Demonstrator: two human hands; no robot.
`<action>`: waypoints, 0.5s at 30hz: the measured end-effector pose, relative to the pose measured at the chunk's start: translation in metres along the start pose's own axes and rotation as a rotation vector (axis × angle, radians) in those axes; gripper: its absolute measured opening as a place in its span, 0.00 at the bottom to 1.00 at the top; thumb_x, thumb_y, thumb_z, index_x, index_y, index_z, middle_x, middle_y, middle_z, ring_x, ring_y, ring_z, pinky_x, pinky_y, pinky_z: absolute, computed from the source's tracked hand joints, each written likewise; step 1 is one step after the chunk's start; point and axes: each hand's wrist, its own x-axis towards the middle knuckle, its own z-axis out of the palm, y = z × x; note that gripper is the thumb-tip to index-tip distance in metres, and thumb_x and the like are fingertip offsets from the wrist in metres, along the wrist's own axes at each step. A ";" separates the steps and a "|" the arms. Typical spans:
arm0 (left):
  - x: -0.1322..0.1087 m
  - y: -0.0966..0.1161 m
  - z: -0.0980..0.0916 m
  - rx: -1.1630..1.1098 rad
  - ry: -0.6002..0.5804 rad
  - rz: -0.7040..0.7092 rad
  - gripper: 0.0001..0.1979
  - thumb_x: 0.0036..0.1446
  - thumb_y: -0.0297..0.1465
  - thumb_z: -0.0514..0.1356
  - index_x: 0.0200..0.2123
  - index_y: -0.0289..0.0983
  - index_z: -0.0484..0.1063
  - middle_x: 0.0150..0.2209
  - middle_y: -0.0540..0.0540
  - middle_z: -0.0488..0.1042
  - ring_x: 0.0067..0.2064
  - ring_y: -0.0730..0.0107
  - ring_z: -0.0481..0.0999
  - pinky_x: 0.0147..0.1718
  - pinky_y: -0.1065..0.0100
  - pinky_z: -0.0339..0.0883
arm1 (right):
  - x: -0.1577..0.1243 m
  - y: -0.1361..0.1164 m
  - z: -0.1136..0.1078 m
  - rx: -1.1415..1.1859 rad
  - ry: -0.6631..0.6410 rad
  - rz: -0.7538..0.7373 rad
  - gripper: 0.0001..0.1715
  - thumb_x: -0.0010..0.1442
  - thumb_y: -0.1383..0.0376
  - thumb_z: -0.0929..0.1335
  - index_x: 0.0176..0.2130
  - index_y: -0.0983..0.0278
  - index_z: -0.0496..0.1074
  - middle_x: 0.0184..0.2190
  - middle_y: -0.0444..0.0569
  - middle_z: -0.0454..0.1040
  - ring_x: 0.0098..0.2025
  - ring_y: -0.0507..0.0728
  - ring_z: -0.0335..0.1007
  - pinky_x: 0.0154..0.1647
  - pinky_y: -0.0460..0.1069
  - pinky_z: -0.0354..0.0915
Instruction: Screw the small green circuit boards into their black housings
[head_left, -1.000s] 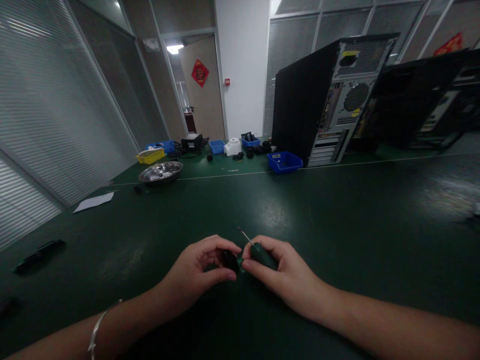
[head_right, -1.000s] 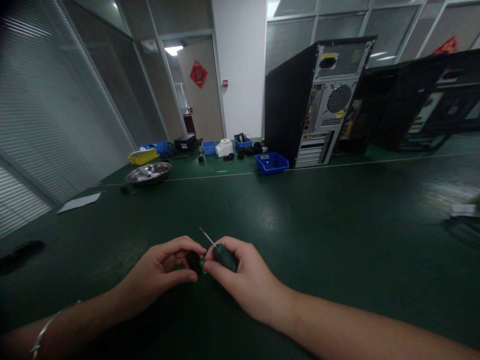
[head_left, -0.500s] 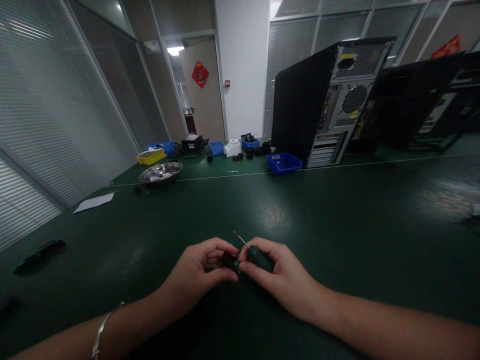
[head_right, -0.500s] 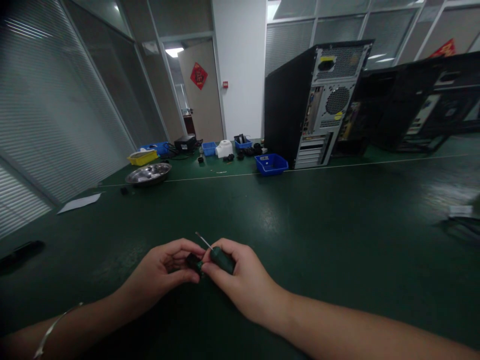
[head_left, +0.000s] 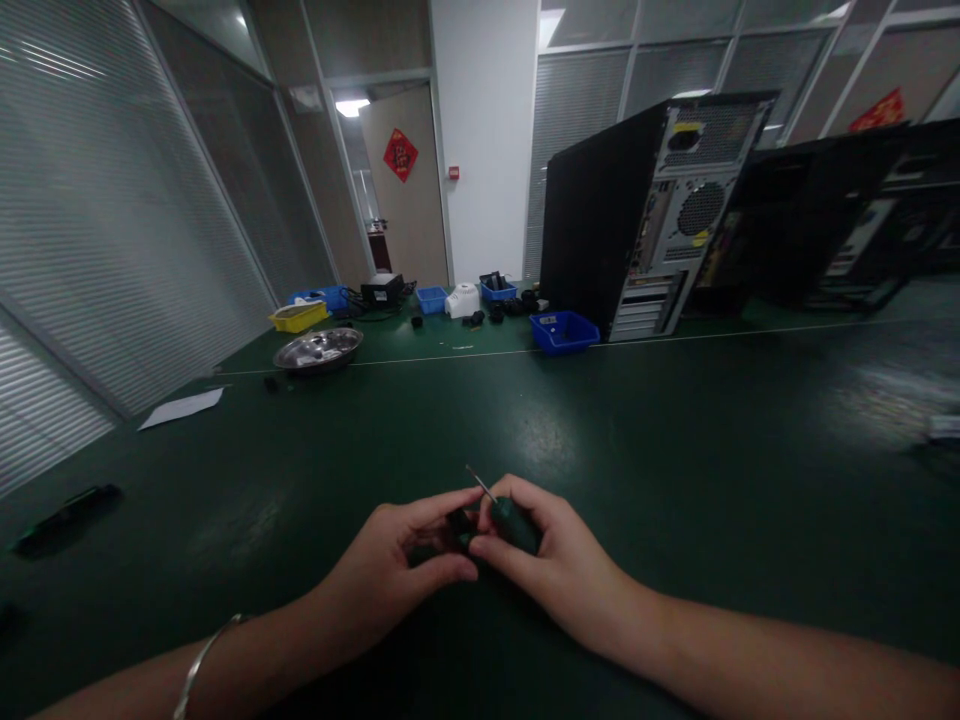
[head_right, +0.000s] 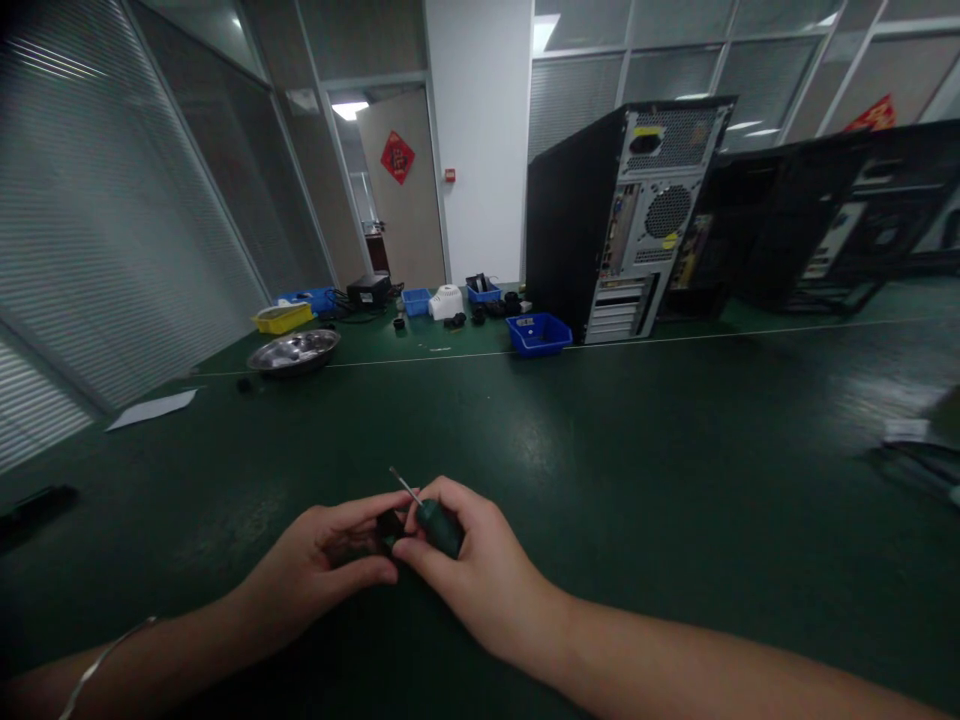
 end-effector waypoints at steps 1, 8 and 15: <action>0.000 0.001 0.000 0.016 -0.012 0.010 0.25 0.54 0.29 0.67 0.56 0.45 0.71 0.47 0.46 0.80 0.47 0.59 0.79 0.50 0.58 0.69 | 0.000 0.000 0.001 0.008 0.001 0.007 0.08 0.56 0.69 0.71 0.31 0.62 0.67 0.30 0.42 0.69 0.36 0.55 0.66 0.37 0.48 0.63; -0.001 0.007 -0.003 0.053 -0.007 0.036 0.14 0.60 0.30 0.61 0.50 0.41 0.71 0.46 0.45 0.78 0.49 0.60 0.76 0.49 0.60 0.67 | 0.000 0.000 -0.002 -0.002 0.006 0.023 0.06 0.57 0.67 0.71 0.31 0.62 0.69 0.29 0.42 0.70 0.36 0.55 0.67 0.38 0.48 0.63; 0.006 0.012 -0.040 -0.051 0.345 0.042 0.16 0.64 0.35 0.54 0.53 0.37 0.69 0.37 0.44 0.75 0.39 0.63 0.73 0.39 0.65 0.67 | 0.002 -0.001 -0.009 -0.112 0.019 0.053 0.04 0.61 0.65 0.69 0.34 0.64 0.71 0.29 0.43 0.69 0.34 0.55 0.67 0.37 0.48 0.63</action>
